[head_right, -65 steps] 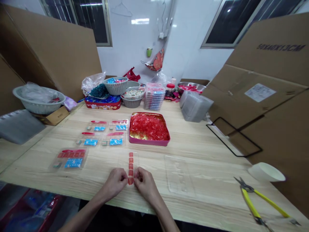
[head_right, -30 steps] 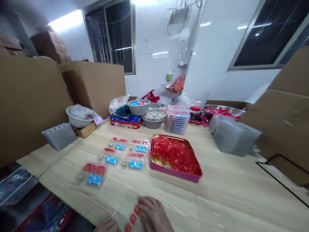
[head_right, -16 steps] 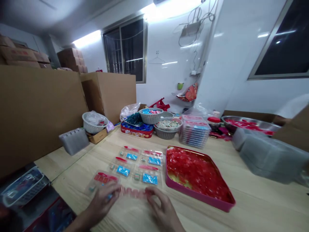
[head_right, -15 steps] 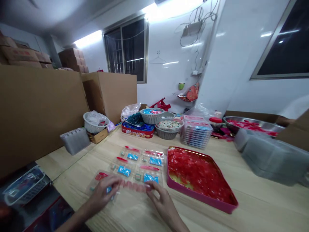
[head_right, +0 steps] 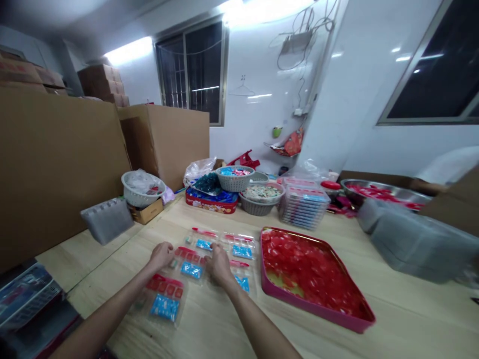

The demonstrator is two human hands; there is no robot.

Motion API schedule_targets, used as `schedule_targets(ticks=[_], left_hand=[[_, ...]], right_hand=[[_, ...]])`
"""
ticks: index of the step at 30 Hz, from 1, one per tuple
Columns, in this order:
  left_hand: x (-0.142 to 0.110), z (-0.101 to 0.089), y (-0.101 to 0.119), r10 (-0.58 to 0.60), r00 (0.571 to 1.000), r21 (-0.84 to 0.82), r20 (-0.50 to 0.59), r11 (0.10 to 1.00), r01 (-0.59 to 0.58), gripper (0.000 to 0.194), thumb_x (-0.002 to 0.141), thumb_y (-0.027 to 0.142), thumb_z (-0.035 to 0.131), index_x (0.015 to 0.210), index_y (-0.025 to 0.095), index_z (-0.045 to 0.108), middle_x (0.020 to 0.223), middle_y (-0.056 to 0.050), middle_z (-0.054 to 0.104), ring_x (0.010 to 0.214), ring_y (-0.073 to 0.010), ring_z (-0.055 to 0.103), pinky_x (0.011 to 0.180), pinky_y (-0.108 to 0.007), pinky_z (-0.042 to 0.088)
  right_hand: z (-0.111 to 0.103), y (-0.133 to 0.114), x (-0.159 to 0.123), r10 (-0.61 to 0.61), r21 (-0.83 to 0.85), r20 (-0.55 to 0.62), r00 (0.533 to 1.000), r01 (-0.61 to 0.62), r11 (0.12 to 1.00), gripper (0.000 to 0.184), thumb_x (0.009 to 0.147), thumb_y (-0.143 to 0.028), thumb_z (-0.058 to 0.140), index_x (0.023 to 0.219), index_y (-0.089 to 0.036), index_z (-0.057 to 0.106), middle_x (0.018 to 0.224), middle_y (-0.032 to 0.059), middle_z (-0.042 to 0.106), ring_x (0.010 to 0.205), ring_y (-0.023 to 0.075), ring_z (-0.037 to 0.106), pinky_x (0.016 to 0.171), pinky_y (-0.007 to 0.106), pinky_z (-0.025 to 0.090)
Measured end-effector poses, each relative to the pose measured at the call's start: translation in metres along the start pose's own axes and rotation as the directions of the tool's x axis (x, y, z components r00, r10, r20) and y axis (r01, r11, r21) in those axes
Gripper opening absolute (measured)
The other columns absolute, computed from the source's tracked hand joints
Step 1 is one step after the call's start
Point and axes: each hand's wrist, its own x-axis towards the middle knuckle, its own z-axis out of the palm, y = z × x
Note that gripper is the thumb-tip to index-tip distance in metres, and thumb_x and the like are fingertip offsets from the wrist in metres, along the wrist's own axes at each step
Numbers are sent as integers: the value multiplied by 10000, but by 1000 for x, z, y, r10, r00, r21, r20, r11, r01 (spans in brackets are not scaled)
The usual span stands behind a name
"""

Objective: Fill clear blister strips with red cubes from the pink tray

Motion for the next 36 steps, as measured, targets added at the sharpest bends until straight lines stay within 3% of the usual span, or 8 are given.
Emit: schedule_targets(ticks=[7,11,16,20,24,29,33,36], left_hand=[[-49,-6,34,354,933,176,-57,924,-340,412,827,363,351,1027,97,594,1048,-181,599,1001,-314,514,890,-433,396],[-78,40,71,716,666,164,-208,697,-698,422,820,448,372,1023,148,589,1087,-171,578,1041,-332,499,901,-484,411],[-173,122,156,898,353,10,-264,368,-930,359,825,387,490,1109,183,576,1192,-140,583,1142,-318,489,917,-456,437],[-250,177,246,983,179,-174,48,185,-967,696,776,535,535,1328,131,406,1365,-207,440,1250,-388,397,974,-526,390],[-284,221,294,968,41,-243,248,103,-965,661,808,543,511,1334,158,400,1405,-212,382,1281,-401,355,975,-563,378],[-254,237,246,999,37,114,-23,40,-993,286,901,363,431,1111,230,573,1181,-117,624,1075,-322,586,845,-443,488],[-214,196,182,971,-59,358,-230,28,-933,195,876,323,489,1027,250,589,1055,-42,688,968,-247,637,955,-396,389],[-198,163,151,965,-37,363,-258,61,-930,156,865,331,501,951,247,600,1021,-16,697,957,-218,633,1051,-383,274]], right_hand=[[-21,-15,-86,12,-106,-60,998,-19,994,227,670,-85,631,866,-196,605,903,2,572,722,120,570,695,238,468],[-68,7,-156,-32,44,-205,978,42,998,215,668,-122,629,865,-205,628,995,18,581,676,105,577,602,219,474],[-171,17,-230,107,-21,-493,863,-135,991,89,760,-185,554,796,-189,635,938,51,621,741,144,609,579,219,460],[-238,29,-230,28,-146,-564,826,-133,980,123,796,-245,530,805,-170,627,927,78,631,814,183,617,643,253,487],[-268,46,-190,-36,-371,-453,891,-152,916,128,767,-175,507,816,-171,625,876,57,659,823,179,620,718,262,487],[-272,72,-125,6,-515,-371,929,-211,831,230,705,-81,516,865,-159,662,872,66,691,805,182,628,760,262,458],[-261,85,-92,29,-561,-351,936,-235,794,278,640,6,508,806,-142,675,836,88,685,805,194,621,743,252,420],[-257,86,-84,30,-564,-369,929,-249,787,225,632,23,491,679,-132,647,763,101,668,762,202,613,703,259,402]])
